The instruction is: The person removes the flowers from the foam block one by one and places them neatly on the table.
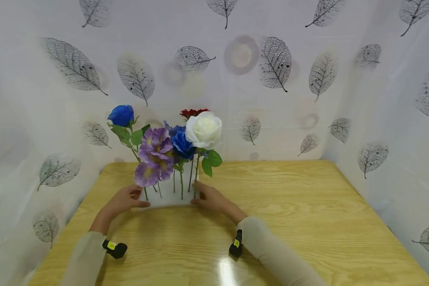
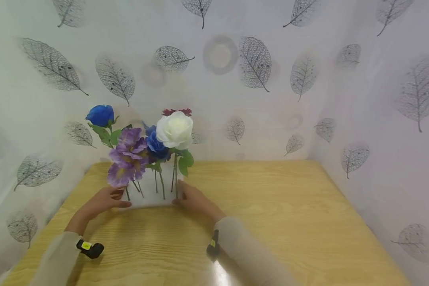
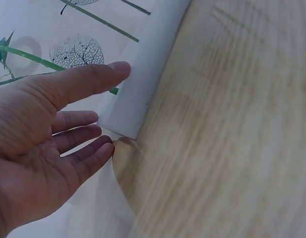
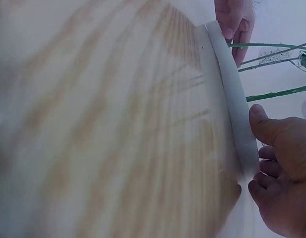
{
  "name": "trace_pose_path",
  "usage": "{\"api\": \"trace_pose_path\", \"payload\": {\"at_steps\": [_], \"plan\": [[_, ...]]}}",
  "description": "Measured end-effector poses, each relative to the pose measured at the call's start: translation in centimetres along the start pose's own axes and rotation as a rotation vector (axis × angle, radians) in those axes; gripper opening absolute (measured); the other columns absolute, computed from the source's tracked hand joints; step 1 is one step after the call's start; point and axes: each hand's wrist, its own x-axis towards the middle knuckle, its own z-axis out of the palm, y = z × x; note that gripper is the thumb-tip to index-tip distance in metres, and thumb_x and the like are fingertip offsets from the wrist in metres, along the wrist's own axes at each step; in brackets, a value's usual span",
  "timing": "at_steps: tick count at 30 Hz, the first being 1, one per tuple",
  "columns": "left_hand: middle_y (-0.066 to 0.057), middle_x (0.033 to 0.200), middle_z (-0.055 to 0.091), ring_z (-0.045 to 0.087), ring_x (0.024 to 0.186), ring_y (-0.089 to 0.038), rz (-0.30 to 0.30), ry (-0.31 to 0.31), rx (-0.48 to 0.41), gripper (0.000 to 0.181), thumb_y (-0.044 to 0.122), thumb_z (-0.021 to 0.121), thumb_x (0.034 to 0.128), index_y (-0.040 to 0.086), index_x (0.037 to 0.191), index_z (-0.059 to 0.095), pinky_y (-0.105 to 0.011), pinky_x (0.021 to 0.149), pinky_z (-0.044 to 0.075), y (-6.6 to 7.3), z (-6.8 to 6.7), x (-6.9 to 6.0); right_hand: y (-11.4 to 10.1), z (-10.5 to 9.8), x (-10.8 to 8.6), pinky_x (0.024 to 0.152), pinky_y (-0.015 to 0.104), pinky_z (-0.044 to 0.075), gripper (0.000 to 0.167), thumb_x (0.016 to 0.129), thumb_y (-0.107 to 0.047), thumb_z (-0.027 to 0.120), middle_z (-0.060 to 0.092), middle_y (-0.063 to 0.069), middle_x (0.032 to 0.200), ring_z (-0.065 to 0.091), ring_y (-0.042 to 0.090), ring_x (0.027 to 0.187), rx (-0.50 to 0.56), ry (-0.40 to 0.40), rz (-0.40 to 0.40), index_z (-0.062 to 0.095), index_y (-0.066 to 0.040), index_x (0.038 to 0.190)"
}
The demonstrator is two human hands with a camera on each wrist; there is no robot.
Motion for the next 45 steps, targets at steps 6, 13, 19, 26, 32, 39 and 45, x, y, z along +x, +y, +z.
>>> {"api": "trace_pose_path", "payload": {"at_steps": [6,13,19,26,32,39,45], "plan": [[-0.034,0.159,0.031,0.038,0.140,-0.058,0.069,-0.012,0.036,0.096,0.031,0.084,0.0854,-0.005,0.156,0.031,-0.063,0.110,0.042,-0.2,-0.7,0.9,-0.3,0.0,0.4,0.121,0.045,0.035,0.069,0.097,-0.025,0.071,0.039,0.023,0.159,0.041,0.035,0.147,0.018,0.023,0.007,0.041,0.006,0.151],[-0.035,0.155,0.037,0.045,0.135,-0.057,0.071,-0.033,0.039,0.094,0.030,0.086,0.0830,-0.006,0.154,0.036,-0.062,0.109,0.044,-0.7,-1.0,1.5,-0.4,-1.2,0.3,0.120,0.048,0.037,0.064,0.096,-0.024,0.072,0.046,0.021,0.156,0.044,0.035,0.145,0.073,0.024,0.021,0.047,0.002,0.149],[-0.030,0.145,0.052,0.054,0.128,-0.047,0.089,-0.028,0.033,0.082,0.030,0.087,0.0815,-0.004,0.146,0.048,-0.058,0.105,0.048,-1.1,-0.7,1.7,-0.9,-3.4,-0.1,0.107,0.050,0.050,0.055,0.094,-0.021,0.075,0.071,0.022,0.123,0.064,0.036,0.123,0.143,0.165,0.024,0.057,-0.002,0.143],[-0.032,0.154,0.043,0.044,0.136,-0.056,0.104,-0.033,0.102,0.091,0.033,0.087,0.0815,-0.001,0.153,0.041,-0.065,0.108,0.043,-0.5,-0.9,1.6,-2.0,-4.9,0.2,0.110,0.052,0.048,0.039,0.095,-0.012,0.072,0.067,0.019,0.134,0.061,0.035,0.129,0.337,0.247,-0.031,0.066,0.001,0.131],[-0.030,0.159,0.035,0.039,0.139,-0.058,0.141,-0.050,0.110,0.096,0.032,0.086,0.0826,0.002,0.157,0.034,-0.067,0.110,0.040,-0.3,-1.2,1.6,-2.3,-4.8,0.3,0.101,0.042,0.056,0.030,0.094,-0.006,0.072,0.071,0.024,0.123,0.067,0.035,0.118,0.437,0.279,-0.073,0.070,0.003,0.122],[-0.031,0.160,0.031,0.037,0.140,-0.059,0.138,-0.060,0.079,0.095,0.030,0.086,0.0830,0.002,0.157,0.033,-0.068,0.110,0.038,-0.3,-1.1,1.5,-1.9,-3.6,0.4,0.093,0.033,0.060,0.036,0.094,0.003,0.068,0.068,0.033,0.122,0.064,0.051,0.116,0.661,0.235,-0.076,0.061,0.016,0.126],[-0.031,0.161,0.029,0.038,0.139,-0.059,0.136,-0.065,0.077,0.096,0.031,0.085,0.0842,0.003,0.159,0.031,-0.067,0.110,0.040,-0.4,-1.1,1.6,-1.5,-2.9,0.6,0.093,0.033,0.060,0.037,0.093,0.001,0.070,0.070,0.032,0.118,0.073,0.029,0.109,0.697,0.215,-0.045,0.060,0.017,0.126]]}}
